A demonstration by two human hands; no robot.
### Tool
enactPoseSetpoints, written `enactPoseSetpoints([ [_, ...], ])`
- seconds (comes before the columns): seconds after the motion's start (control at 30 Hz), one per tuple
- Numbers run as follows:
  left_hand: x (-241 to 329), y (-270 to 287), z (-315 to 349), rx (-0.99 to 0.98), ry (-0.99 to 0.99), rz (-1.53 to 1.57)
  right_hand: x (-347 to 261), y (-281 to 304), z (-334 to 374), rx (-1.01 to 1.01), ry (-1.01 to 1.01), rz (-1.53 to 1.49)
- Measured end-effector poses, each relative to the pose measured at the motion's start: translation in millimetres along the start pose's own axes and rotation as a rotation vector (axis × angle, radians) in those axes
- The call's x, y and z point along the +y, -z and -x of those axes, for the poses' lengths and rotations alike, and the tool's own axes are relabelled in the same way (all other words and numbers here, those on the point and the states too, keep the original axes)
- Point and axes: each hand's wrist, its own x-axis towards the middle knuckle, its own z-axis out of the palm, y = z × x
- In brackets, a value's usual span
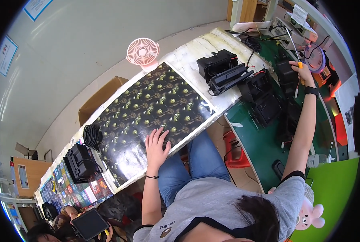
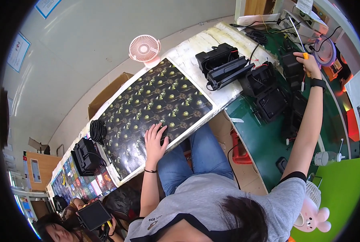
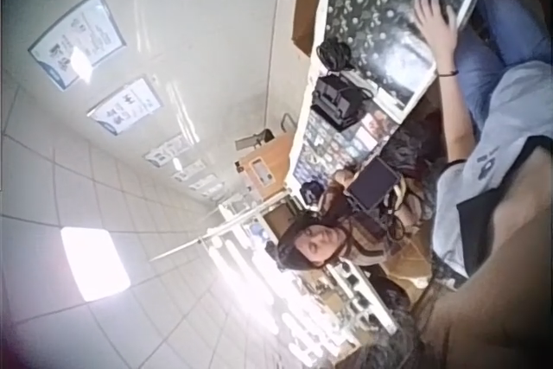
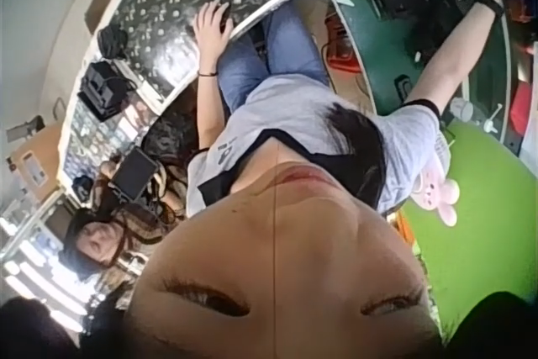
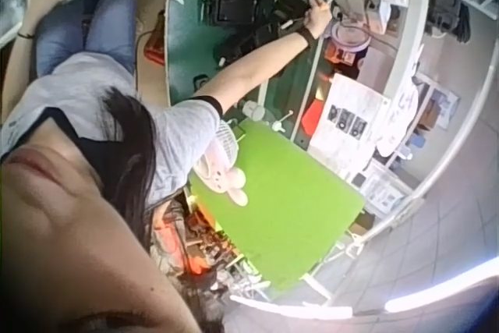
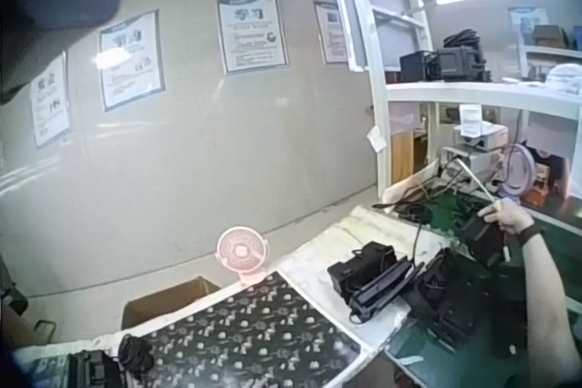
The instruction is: Assembling a plastic equipment box and cleaning it with a cloth.
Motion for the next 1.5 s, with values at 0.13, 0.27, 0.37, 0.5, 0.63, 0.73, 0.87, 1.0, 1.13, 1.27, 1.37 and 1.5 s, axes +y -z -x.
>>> enactPoseSetpoints([
  [0.13,-2.2,-1.9,1.2,0.015,-0.010,0.003,-26.4,3.6,6.9,0.031,0.097,-0.036],
  [0.27,-4.9,-2.6,1.6,0.012,-0.014,0.008,-66.2,10.3,9.7,0.164,0.198,0.054],
  [0.37,4.8,-0.8,-5.3,0.011,0.036,-0.016,-122.0,9.3,23.8,0.231,0.353,0.292],
  [0.5,56.5,-1.7,-33.8,-0.026,-0.040,0.497,-209.2,-10.6,95.2,0.342,0.579,0.487],
  [0.63,133.2,-8.6,-73.9,-0.398,-0.019,1.384,-267.2,-71.5,176.4,0.377,0.776,0.476],
  [0.73,163.1,-10.7,-103.5,-0.549,0.273,1.981,-282.7,-119.7,218.1,0.147,0.813,0.555],
  [0.87,169.1,-20.9,-118.4,-0.515,0.608,2.252,-274.7,-149.8,224.8,-0.322,0.918,0.369],
  [1.0,168.1,-42.5,-102.8,-0.452,0.834,2.197,-220.3,-132.8,151.1,-0.051,0.610,0.081],
  [1.13,160.9,-57.6,-93.7,-0.498,0.727,2.291,-89.4,-124.9,27.3,0.209,0.218,-0.005],
  [1.27,154.9,-63.5,-88.7,-0.447,0.659,2.213,89.2,-143.9,-42.4,0.302,-0.067,0.373],
  [1.37,155.4,-67.1,-81.8,-0.386,0.656,2.164,171.4,-149.0,-50.4,0.325,-0.145,0.549],
  [1.5,157.9,-69.9,-77.2,-0.355,0.612,2.143,177.6,-135.6,-51.9,0.170,-0.059,0.784],
])
